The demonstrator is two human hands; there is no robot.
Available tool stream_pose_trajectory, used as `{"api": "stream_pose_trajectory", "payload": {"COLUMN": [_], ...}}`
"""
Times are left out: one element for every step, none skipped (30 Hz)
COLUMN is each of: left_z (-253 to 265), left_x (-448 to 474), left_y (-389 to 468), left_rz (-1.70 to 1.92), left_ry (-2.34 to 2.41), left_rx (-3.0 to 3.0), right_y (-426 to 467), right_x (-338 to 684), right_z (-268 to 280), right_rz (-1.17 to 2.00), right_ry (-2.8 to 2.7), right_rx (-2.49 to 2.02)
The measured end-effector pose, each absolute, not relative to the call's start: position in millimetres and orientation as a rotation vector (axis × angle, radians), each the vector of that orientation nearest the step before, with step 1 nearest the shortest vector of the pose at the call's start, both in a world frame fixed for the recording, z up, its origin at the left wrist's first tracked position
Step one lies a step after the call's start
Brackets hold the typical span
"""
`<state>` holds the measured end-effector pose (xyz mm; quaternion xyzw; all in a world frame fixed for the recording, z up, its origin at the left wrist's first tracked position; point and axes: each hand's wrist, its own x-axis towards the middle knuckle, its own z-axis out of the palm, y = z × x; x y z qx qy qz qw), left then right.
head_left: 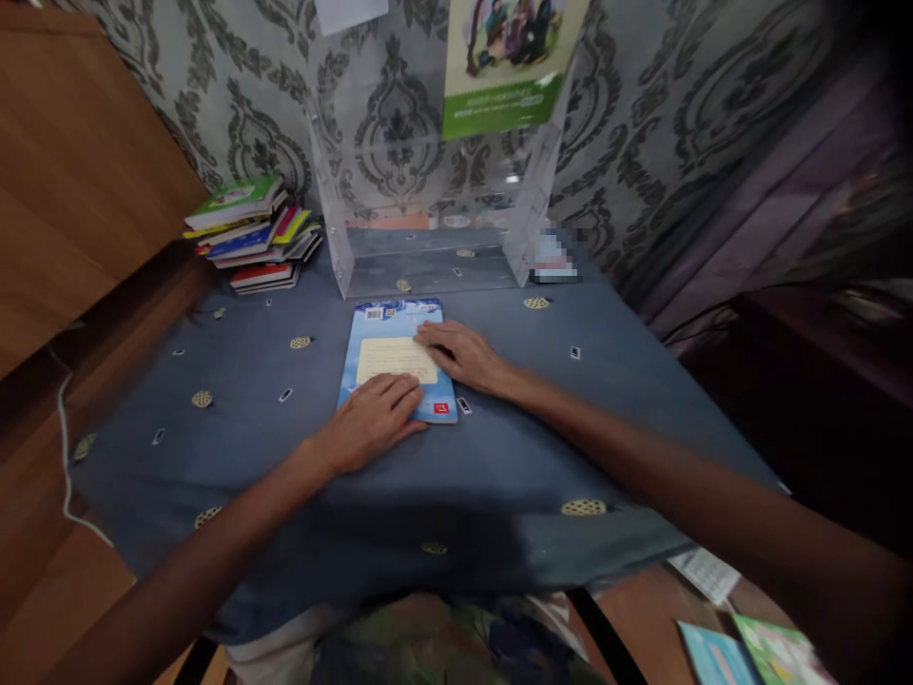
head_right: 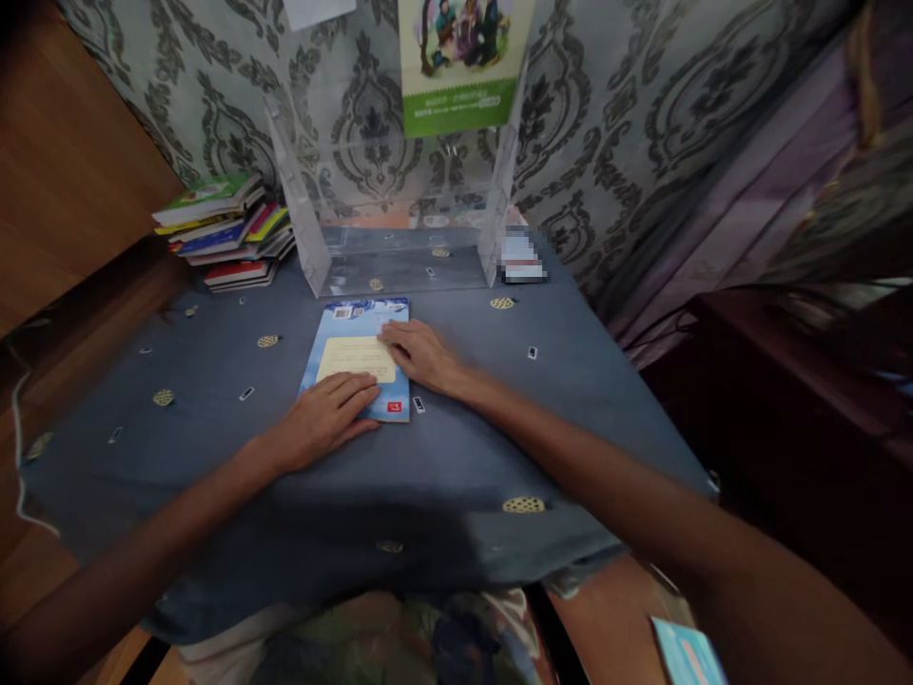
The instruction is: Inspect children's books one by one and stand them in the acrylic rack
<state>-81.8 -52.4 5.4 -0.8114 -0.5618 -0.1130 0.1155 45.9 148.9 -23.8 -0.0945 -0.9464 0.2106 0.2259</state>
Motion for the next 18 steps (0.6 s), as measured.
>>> {"api": "stream_pose_trajectory", "payload": {"left_z": [4, 3, 3, 3, 3, 4, 6, 8, 10, 12, 15, 16, 17, 18, 18, 18, 18, 18], "left_x": [-81, -80, -80, -80, -80, -80, -79, -79, -79, -78, -78, -77, -76, -76, -75, -75, -75, -75], "left_y": [-52, -52, -52, -53, -53, -53, -53, -53, -53, -54, -54, -54, -54, -54, -53, -53, -53, -52], "left_rz": [-0.323, -0.321, -0.323, -0.328, -0.336, -0.342, -0.347, -0.351, -0.353, -0.355, -0.359, -0.366, -0.378, -0.396, -0.419, -0.442, -0.462, -0.477], "left_ry": [-1.623, -1.604, -1.586, -1.572, -1.563, -1.559, -1.561, -1.572, -1.589, -1.611, -1.635, -1.665, -1.697, -1.73, -1.759, -1.783, -1.805, -1.824], "left_rx": [-2.364, -2.35, -2.339, -2.329, -2.321, -2.317, -2.318, -2.324, -2.332, -2.341, -2.348, -2.35, -2.349, -2.345, -2.343, -2.344, -2.345, -2.346], "right_y": [144, 138, 131, 124, 118, 113, 108, 104, 102, 101, 100, 100, 101, 101, 102, 102, 103, 103], "right_x": [55, 64, 74, 83, 91, 99, 105, 110, 114, 116, 117, 118, 117, 117, 116, 116, 115, 115], "right_z": [-23, -22, -20, -18, -16, -13, -11, -10, -9, -8, -8, -8, -8, -8, -8, -7, -7, -7], "right_rz": [0.64, 0.697, 0.748, 0.79, 0.823, 0.849, 0.869, 0.885, 0.897, 0.906, 0.914, 0.923, 0.933, 0.943, 0.954, 0.964, 0.971, 0.977], "right_ry": [-2.592, -2.573, -2.555, -2.539, -2.526, -2.515, -2.505, -2.498, -2.492, -2.487, -2.482, -2.48, -2.479, -2.476, -2.471, -2.467, -2.461, -2.456], "right_rx": [-0.22, -0.185, -0.161, -0.15, -0.15, -0.153, -0.155, -0.152, -0.144, -0.132, -0.121, -0.112, -0.108, -0.107, -0.111, -0.115, -0.116, -0.119]}}
